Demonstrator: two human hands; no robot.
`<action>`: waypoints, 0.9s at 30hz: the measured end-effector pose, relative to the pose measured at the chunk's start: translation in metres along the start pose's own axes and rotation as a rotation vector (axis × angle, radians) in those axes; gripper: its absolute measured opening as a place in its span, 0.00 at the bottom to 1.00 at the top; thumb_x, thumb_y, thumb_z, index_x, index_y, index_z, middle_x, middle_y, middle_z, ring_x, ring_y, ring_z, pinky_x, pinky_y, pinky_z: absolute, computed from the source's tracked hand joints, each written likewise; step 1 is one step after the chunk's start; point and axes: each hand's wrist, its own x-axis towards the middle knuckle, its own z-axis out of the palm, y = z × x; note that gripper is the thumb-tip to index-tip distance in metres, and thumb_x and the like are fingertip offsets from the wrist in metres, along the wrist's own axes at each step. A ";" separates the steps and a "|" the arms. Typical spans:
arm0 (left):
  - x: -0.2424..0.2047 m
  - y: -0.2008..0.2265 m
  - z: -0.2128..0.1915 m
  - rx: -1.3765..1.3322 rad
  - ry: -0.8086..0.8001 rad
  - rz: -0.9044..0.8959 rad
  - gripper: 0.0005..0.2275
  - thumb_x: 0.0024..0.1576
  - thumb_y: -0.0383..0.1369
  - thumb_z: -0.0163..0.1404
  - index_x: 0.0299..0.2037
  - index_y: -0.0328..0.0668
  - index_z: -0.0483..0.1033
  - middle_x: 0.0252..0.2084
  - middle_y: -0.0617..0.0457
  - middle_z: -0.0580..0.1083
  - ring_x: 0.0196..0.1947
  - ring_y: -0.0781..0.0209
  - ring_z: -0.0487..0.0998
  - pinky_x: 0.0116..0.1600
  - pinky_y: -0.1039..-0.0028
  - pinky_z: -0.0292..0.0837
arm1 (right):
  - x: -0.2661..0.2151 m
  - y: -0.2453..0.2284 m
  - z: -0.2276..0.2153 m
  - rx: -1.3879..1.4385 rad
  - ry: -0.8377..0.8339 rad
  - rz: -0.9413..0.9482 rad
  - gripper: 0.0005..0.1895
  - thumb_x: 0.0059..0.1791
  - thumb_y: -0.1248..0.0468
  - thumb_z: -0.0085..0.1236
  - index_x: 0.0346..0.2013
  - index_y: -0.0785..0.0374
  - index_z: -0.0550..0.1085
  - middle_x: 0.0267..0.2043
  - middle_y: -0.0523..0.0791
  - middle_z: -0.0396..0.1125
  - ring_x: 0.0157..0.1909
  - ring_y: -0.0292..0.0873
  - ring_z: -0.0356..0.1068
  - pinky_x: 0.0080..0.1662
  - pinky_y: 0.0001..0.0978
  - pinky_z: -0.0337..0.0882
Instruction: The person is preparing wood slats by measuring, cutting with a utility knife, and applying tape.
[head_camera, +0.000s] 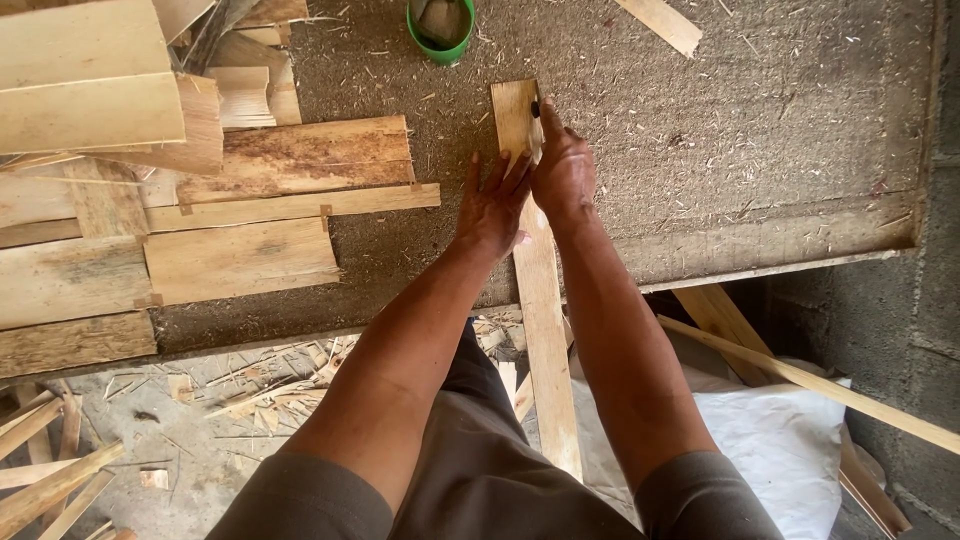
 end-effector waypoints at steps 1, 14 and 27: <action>0.001 0.000 0.002 0.000 0.000 -0.001 0.53 0.49 0.58 0.59 0.78 0.52 0.35 0.81 0.54 0.35 0.80 0.53 0.36 0.78 0.47 0.24 | -0.001 0.001 0.000 0.000 0.000 -0.001 0.43 0.51 0.76 0.51 0.77 0.45 0.49 0.67 0.48 0.64 0.18 0.31 0.55 0.16 0.21 0.63; 0.004 -0.004 0.009 0.095 0.058 0.017 0.53 0.50 0.61 0.57 0.78 0.52 0.35 0.81 0.53 0.35 0.80 0.52 0.36 0.76 0.45 0.24 | -0.007 0.007 0.008 0.048 0.101 -0.072 0.41 0.51 0.72 0.57 0.75 0.45 0.54 0.59 0.51 0.71 0.20 0.31 0.64 0.17 0.21 0.68; 0.006 -0.005 0.012 0.030 0.068 0.018 0.53 0.50 0.58 0.59 0.78 0.53 0.35 0.81 0.54 0.35 0.80 0.52 0.36 0.76 0.42 0.24 | -0.024 0.000 -0.008 0.022 0.047 -0.066 0.40 0.53 0.78 0.42 0.77 0.46 0.50 0.70 0.47 0.63 0.17 0.28 0.58 0.15 0.21 0.63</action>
